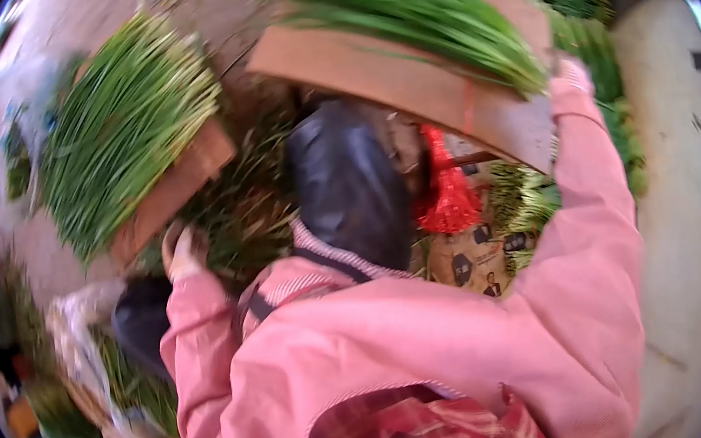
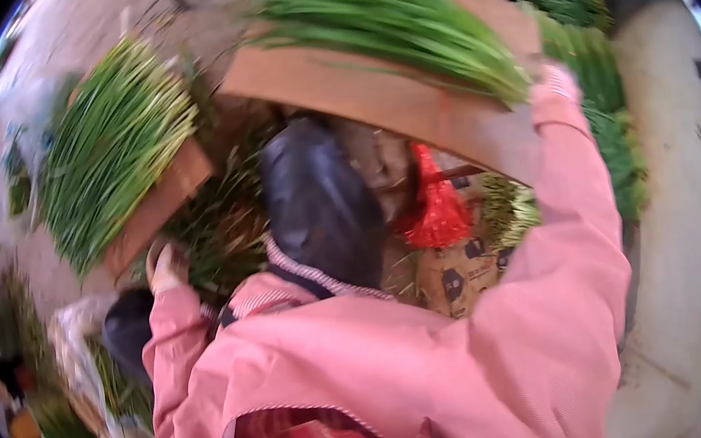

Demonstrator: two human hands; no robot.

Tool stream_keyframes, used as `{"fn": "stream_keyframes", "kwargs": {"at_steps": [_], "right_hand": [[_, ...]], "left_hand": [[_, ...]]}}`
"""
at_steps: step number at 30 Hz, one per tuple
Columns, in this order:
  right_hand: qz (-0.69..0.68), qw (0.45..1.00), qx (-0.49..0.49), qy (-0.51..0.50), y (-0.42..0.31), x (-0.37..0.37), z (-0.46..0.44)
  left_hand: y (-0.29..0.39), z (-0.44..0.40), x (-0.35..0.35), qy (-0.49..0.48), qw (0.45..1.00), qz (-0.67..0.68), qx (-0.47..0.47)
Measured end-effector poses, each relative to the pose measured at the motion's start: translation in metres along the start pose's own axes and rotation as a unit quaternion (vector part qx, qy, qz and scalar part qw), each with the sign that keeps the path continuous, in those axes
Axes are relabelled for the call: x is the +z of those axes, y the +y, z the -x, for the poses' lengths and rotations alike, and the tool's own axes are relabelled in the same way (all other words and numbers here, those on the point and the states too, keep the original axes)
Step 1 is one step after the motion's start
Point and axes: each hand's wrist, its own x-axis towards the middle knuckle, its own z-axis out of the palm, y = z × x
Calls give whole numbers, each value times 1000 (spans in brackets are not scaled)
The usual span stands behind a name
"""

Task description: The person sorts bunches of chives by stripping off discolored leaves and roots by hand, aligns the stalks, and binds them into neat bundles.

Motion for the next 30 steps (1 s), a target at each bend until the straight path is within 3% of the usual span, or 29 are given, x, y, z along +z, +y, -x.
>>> {"fn": "stream_keyframes", "kwargs": {"at_steps": [1, 3, 4, 5, 6, 7, 8, 9, 10, 11, 13, 16, 19, 21, 23, 24, 27, 30], "right_hand": [[-25, 998, 46, 24, -12, -6, -2], [-80, 991, -25, 101, -41, -6, -8], [-205, 955, -172, 127, -67, 6, -14], [-319, 884, -306, 153, -92, 12, -20], [-416, 858, -299, 9, -155, -29, 17], [-418, 849, -315, -69, -207, -53, 40], [-475, 797, -358, -109, -248, -53, 54], [-459, 774, -425, -105, -290, -64, 72], [-359, 788, -488, -111, -328, -81, 83], [-345, 762, -539, -102, -363, -79, 90], [-321, 744, -586, -27, -424, -73, 102], [-233, 769, -593, 61, -478, -47, 103], [-138, 793, -592, 22, -498, -42, 103], [-129, 763, -634, 9, -499, -50, 94], [-108, 773, -625, 10, -500, -86, 94], [-115, 789, -604, 10, -497, -110, 98], [-369, 690, -582, 221, -483, -122, 99], [-198, 813, -533, -123, -491, -61, 71]], "left_hand": [[7, 3, 2, -13, 1000, -5, -2], [19, 5, 9, 12, 1000, -15, 4], [16, -5, 2, 10, 1000, 9, 2], [13, -15, -7, 2, 999, 37, -1], [18, -13, -7, -16, 997, 76, 1], [24, -10, -5, -37, 992, 118, 1], [30, -7, 0, 0, 995, 103, 11], [35, -10, -4, 6, 994, 110, 16], [39, -12, -6, 75, 990, 109, 41], [42, -14, -10, 144, 982, 108, 62], [63, -3, -20, 202, 965, 152, 69], [70, -8, -46, 237, 954, 179, 47], [68, -1, -51, 175, 964, 191, 60], [65, 0, -55, 160, 967, 189, 64], [60, -5, -60, 154, 966, 196, 73], [58, -8, -62, 133, 965, 209, 90], [56, -9, -54, 120, 954, 227, 156], [61, 2, -42, 155, 951, 228, 138]]}}
